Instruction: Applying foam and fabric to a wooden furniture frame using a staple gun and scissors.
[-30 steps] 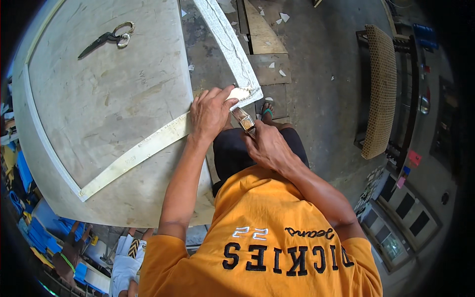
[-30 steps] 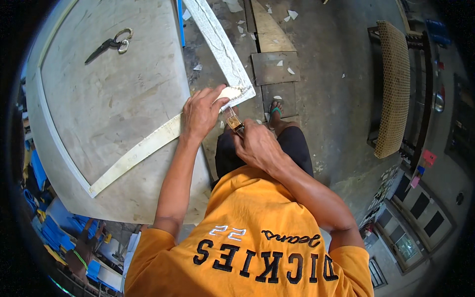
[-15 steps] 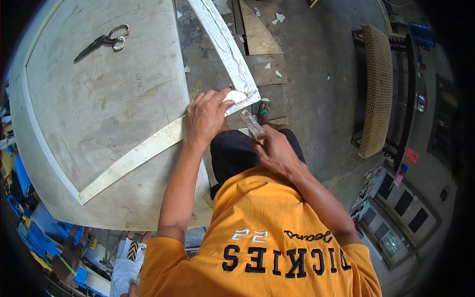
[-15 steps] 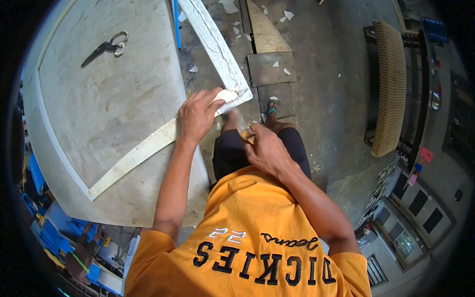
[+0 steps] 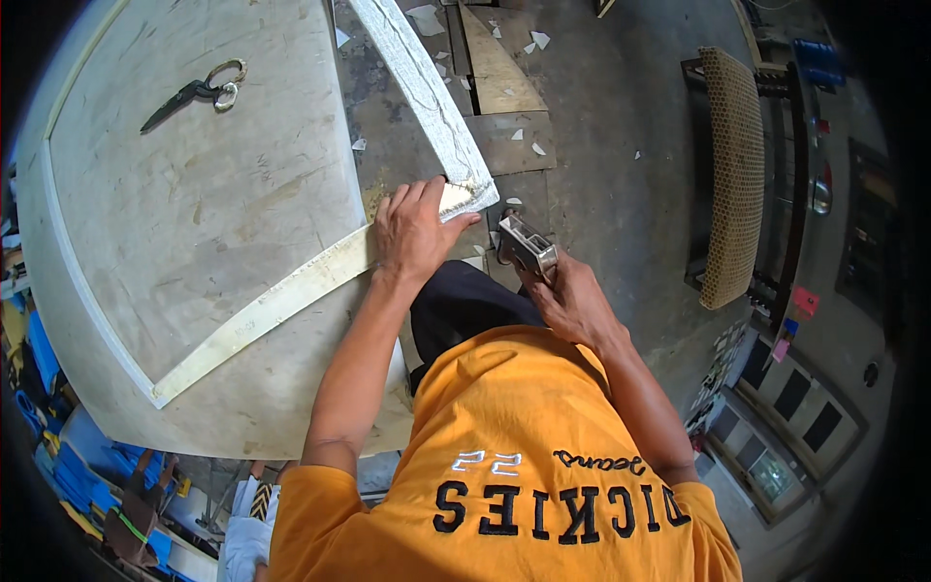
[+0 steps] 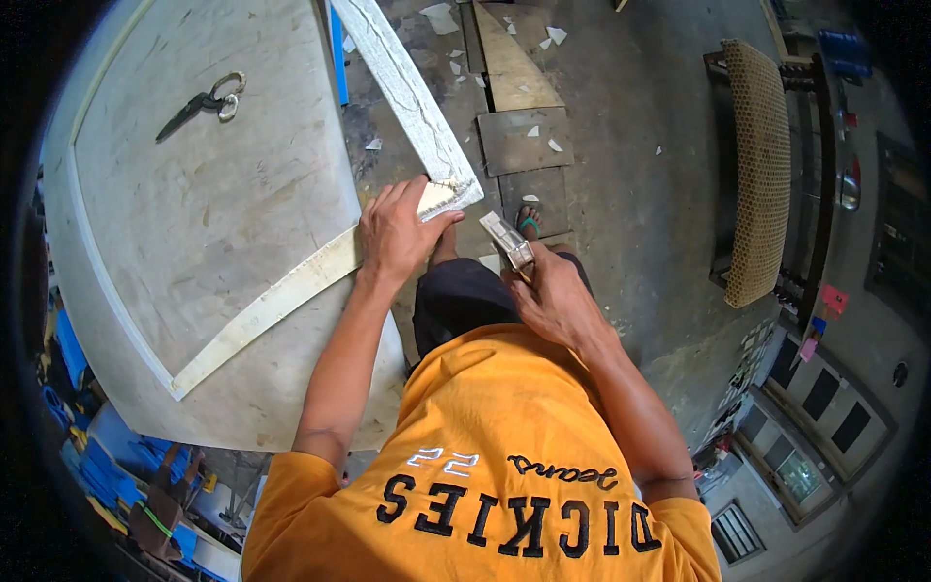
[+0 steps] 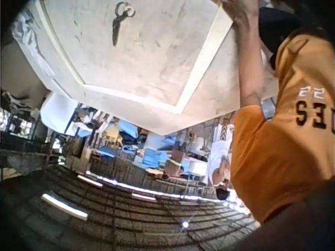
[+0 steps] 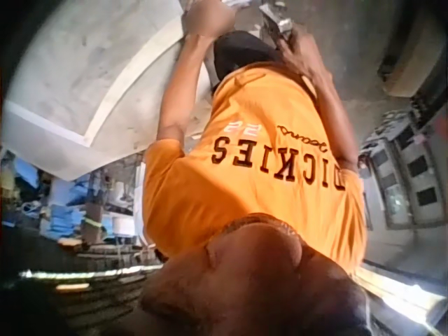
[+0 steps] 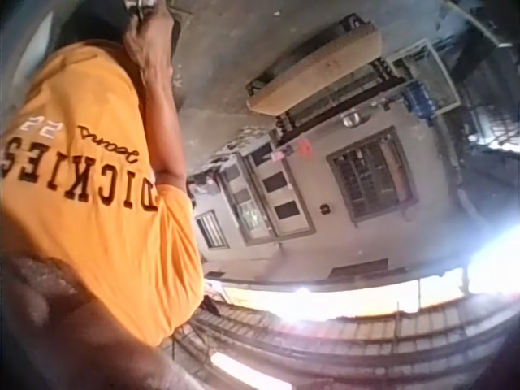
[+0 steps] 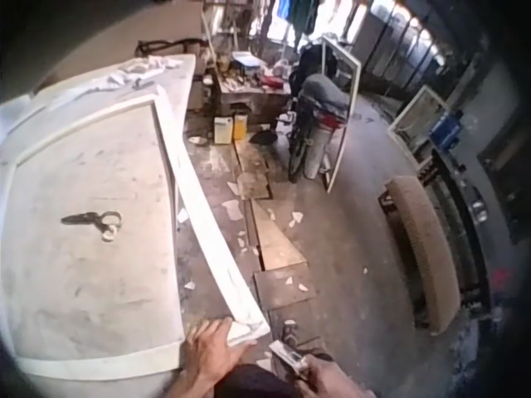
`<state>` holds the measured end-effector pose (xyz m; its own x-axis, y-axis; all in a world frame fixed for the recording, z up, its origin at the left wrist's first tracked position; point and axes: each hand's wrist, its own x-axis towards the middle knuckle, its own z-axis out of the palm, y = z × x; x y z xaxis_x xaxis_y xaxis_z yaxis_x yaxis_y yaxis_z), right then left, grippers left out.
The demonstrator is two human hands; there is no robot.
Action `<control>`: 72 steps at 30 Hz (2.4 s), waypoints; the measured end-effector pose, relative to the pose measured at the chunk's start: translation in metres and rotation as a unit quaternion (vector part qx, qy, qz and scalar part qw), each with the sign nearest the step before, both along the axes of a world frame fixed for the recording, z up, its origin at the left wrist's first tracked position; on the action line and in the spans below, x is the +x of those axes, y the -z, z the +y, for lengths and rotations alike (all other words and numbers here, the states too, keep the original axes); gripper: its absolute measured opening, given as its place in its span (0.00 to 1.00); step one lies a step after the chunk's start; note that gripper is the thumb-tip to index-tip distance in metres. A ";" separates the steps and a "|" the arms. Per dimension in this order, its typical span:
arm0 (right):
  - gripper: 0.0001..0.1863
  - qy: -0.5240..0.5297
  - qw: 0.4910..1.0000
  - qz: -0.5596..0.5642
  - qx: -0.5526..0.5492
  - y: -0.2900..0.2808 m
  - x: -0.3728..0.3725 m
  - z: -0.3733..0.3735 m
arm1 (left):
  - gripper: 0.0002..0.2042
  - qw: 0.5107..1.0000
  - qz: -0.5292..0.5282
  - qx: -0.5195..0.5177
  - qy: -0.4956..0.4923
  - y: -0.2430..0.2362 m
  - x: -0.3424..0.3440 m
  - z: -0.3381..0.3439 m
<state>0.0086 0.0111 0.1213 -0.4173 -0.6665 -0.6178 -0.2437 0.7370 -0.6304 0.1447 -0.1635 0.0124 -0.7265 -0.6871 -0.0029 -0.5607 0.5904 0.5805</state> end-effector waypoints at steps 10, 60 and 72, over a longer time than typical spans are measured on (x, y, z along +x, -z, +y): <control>0.12 -0.090 0.992 0.083 0.022 0.012 0.000 -0.034 | 0.20 0.995 -0.004 0.095 -0.002 -0.004 0.001 -0.010; 0.14 -0.092 0.990 0.099 0.045 0.034 0.049 -0.051 | 0.15 0.963 -0.024 0.267 -0.003 -0.014 0.004 -0.037; 0.11 -0.076 0.993 0.090 -0.006 0.030 -0.033 0.044 | 0.18 0.972 -0.016 0.235 -0.011 -0.004 0.005 -0.033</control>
